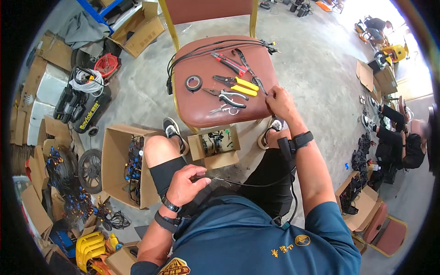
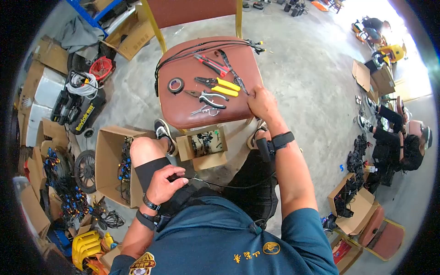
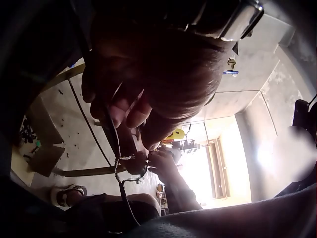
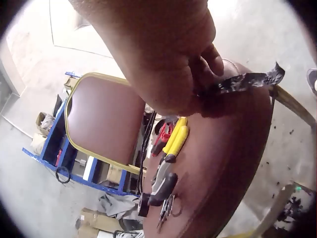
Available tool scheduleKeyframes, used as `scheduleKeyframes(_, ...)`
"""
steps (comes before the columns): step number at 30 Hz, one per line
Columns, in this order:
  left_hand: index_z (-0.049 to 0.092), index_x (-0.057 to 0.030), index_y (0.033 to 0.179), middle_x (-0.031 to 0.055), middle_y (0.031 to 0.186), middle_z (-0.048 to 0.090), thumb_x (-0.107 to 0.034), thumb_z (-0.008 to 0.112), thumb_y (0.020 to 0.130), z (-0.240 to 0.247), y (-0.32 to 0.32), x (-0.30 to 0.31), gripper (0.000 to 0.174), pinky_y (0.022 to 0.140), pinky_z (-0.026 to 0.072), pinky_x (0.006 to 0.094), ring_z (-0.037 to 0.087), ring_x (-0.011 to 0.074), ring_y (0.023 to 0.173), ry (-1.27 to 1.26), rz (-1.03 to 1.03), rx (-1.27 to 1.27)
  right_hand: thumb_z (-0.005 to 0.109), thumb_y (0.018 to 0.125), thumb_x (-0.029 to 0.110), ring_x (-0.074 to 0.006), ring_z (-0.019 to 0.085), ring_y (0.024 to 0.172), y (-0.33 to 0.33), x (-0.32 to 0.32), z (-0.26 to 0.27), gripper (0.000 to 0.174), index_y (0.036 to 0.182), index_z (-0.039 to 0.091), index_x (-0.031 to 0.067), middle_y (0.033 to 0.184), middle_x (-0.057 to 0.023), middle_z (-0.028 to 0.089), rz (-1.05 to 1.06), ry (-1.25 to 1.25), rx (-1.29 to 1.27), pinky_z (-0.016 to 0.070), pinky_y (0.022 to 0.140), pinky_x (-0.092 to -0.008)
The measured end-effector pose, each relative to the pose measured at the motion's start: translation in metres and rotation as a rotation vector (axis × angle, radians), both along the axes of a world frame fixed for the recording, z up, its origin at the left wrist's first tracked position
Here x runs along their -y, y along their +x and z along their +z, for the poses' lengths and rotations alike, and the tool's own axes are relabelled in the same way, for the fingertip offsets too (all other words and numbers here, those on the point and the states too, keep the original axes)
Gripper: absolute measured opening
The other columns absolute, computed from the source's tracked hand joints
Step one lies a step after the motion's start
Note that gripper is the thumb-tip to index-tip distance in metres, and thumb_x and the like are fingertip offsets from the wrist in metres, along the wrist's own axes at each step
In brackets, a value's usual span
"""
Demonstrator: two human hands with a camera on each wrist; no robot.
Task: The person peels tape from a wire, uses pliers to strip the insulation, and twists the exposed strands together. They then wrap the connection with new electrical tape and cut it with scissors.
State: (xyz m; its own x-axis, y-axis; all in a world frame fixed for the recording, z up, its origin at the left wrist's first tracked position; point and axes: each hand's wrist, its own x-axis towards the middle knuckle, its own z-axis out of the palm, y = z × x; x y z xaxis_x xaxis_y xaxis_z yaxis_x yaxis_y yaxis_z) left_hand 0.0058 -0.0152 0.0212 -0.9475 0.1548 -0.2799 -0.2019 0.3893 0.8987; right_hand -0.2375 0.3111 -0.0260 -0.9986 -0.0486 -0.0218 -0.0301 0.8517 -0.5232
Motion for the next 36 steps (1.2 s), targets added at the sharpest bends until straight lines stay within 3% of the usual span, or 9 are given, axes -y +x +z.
scheduleKeyframes(2, 0.068, 0.0015, 0.105, 0.009, 0.092, 0.067, -0.009, 0.078, 0.079, 0.001, -0.002, -0.001, 0.029, 0.075, 0.0529, 0.028, 0.066, 0.016, 0.083, 0.003, 0.008, -0.02, 0.059, 0.079, 0.013, -0.0313, 0.067, 0.077, 0.002, -0.008, 0.013, 0.017, 0.088, 0.065, 0.0006, 0.081, -0.0173, 0.067, -0.049, -0.164, 0.132, 0.0535, 0.073, -0.0402)
scheduleKeyframes(3, 0.069, 0.0013, 0.104, 0.0078, 0.09, 0.067, -0.008, 0.078, 0.079, 0.002, -0.003, -0.002, 0.028, 0.073, 0.052, 0.0271, 0.065, 0.0144, 0.081, 0.005, 0.011, -0.03, 0.061, 0.08, 0.01, -0.0206, 0.064, 0.065, 0.005, -0.013, 0.014, 0.015, 0.088, 0.064, -0.002, 0.071, -0.0109, 0.064, -0.069, -0.381, 0.137, 0.0525, 0.063, -0.0335)
scheduleKeyframes(7, 0.069, 0.0008, 0.103, 0.0063, 0.09, 0.067, -0.008, 0.078, 0.079, 0.008, -0.011, -0.005, 0.027, 0.072, 0.0513, 0.0262, 0.063, 0.0124, 0.08, 0.038, 0.009, -0.022, 0.064, 0.083, 0.009, -0.0109, 0.06, 0.064, 0.019, -0.024, 0.023, 0.013, 0.092, 0.064, -0.0015, 0.073, -0.0033, 0.062, -0.143, -0.688, 0.23, 0.0502, 0.059, -0.0275)
scheduleKeyframes(15, 0.069, 0.0013, 0.105, 0.0059, 0.089, 0.068, -0.015, 0.074, 0.084, 0.02, -0.043, -0.013, 0.027, 0.073, 0.05, 0.0269, 0.06, 0.0116, 0.077, 0.068, -0.054, -0.103, 0.063, 0.083, -0.006, -0.0104, 0.059, 0.07, 0.073, 0.0, 0.041, 0.03, 0.113, 0.056, -0.0043, 0.086, -0.0042, 0.063, -0.101, -1.033, 0.313, 0.0491, 0.061, -0.0255)
scheduleKeyframes(22, 0.068, 0.0023, 0.109, 0.0062, 0.092, 0.071, -0.025, 0.069, 0.092, 0.022, -0.07, -0.029, 0.032, 0.071, 0.0503, 0.0257, 0.064, 0.0103, 0.082, 0.223, -0.047, 0.049, 0.058, 0.088, -0.008, -0.0116, 0.061, 0.069, 0.12, 0.023, 0.062, 0.032, 0.118, 0.058, 0.0006, 0.098, -0.0055, 0.062, -0.024, -1.251, 0.254, 0.052, 0.06, -0.0253)
scheduleKeyframes(23, 0.068, 0.0023, 0.11, 0.0063, 0.092, 0.071, -0.029, 0.067, 0.093, 0.024, -0.075, -0.037, 0.035, 0.071, 0.0504, 0.0254, 0.064, 0.0103, 0.082, 0.297, -0.036, 0.102, 0.059, 0.085, -0.008, -0.0121, 0.062, 0.079, 0.13, 0.027, 0.067, 0.038, 0.122, 0.057, 0.0007, 0.098, -0.0038, 0.062, 0.001, -1.249, 0.286, 0.0523, 0.065, -0.0263)
scheduleKeyframes(28, 0.058, 0.002, 0.124, 0.0111, 0.094, 0.071, -0.05, 0.049, 0.101, 0.032, -0.095, -0.064, 0.057, 0.067, 0.0517, 0.0271, 0.065, 0.014, 0.079, 0.557, 0.057, 0.266, 0.06, 0.088, -0.005, -0.0037, 0.054, 0.075, 0.174, 0.059, 0.086, 0.033, 0.12, 0.057, 0.0032, 0.097, 0.0014, 0.06, 0.304, -1.1, 0.357, 0.0463, 0.066, -0.0215)
scheduleKeyframes(33, 0.058, -0.0028, 0.123, 0.0161, 0.096, 0.072, -0.014, 0.063, 0.096, 0.031, -0.087, -0.067, 0.03, 0.067, 0.0533, 0.0288, 0.069, 0.0194, 0.076, 0.852, 0.352, 0.173, 0.06, 0.088, -0.004, -0.0088, 0.058, 0.079, 0.204, 0.056, 0.084, 0.038, 0.125, 0.054, 0.0035, 0.095, -0.0038, 0.062, 0.388, -0.97, 0.432, 0.0485, 0.07, -0.0251)
scheduleKeyframes(36, 0.059, -0.0019, 0.122, 0.0151, 0.094, 0.072, -0.017, 0.063, 0.097, 0.035, -0.083, -0.056, 0.03, 0.066, 0.0518, 0.0271, 0.069, 0.0174, 0.074, 0.852, 0.404, 0.1, 0.06, 0.086, -0.004, -0.014, 0.062, 0.082, 0.214, 0.051, 0.082, 0.037, 0.123, 0.055, 0.0022, 0.093, -0.0083, 0.065, 0.431, -0.839, 0.453, 0.0506, 0.073, -0.0285)
